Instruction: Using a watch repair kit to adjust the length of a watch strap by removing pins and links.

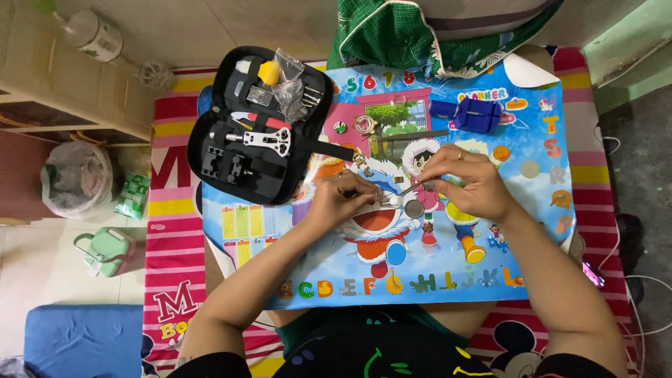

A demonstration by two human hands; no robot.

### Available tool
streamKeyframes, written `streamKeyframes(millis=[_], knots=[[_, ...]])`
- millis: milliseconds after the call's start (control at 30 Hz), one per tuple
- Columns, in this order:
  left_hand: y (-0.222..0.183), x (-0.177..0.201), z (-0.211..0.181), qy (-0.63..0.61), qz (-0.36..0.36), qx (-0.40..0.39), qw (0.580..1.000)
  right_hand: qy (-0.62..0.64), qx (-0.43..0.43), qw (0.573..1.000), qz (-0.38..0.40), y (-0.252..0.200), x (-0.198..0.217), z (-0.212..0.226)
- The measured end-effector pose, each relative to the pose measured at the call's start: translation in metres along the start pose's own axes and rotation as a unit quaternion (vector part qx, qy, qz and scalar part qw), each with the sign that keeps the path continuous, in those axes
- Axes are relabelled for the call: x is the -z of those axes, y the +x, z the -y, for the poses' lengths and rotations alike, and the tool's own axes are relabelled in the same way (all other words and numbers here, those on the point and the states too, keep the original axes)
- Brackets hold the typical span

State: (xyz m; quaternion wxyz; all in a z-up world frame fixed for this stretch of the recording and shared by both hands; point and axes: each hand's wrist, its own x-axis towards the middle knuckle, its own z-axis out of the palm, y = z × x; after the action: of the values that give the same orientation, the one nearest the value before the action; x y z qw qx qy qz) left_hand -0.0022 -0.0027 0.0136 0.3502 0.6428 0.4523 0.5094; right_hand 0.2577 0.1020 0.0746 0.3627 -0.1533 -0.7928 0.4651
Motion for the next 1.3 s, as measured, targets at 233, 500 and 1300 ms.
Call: streamKeyframes(millis=[233,500,1300], knots=[[0.002,0.001,-0.004,-0.004,0.007,0.006,1.0,-0.107,0.025,0.994,-0.005,0.004,0.003,0.013],[0.0,0.001,-0.003,0.007,0.003,0.001,1.0,-0.13,0.045,0.99,-0.006,0.005,-0.003,0.013],[0.005,0.001,-0.019,-0.003,-0.003,0.005,1.0,-0.057,-0.02,0.998,-0.001,0.007,0.004,0.015]])
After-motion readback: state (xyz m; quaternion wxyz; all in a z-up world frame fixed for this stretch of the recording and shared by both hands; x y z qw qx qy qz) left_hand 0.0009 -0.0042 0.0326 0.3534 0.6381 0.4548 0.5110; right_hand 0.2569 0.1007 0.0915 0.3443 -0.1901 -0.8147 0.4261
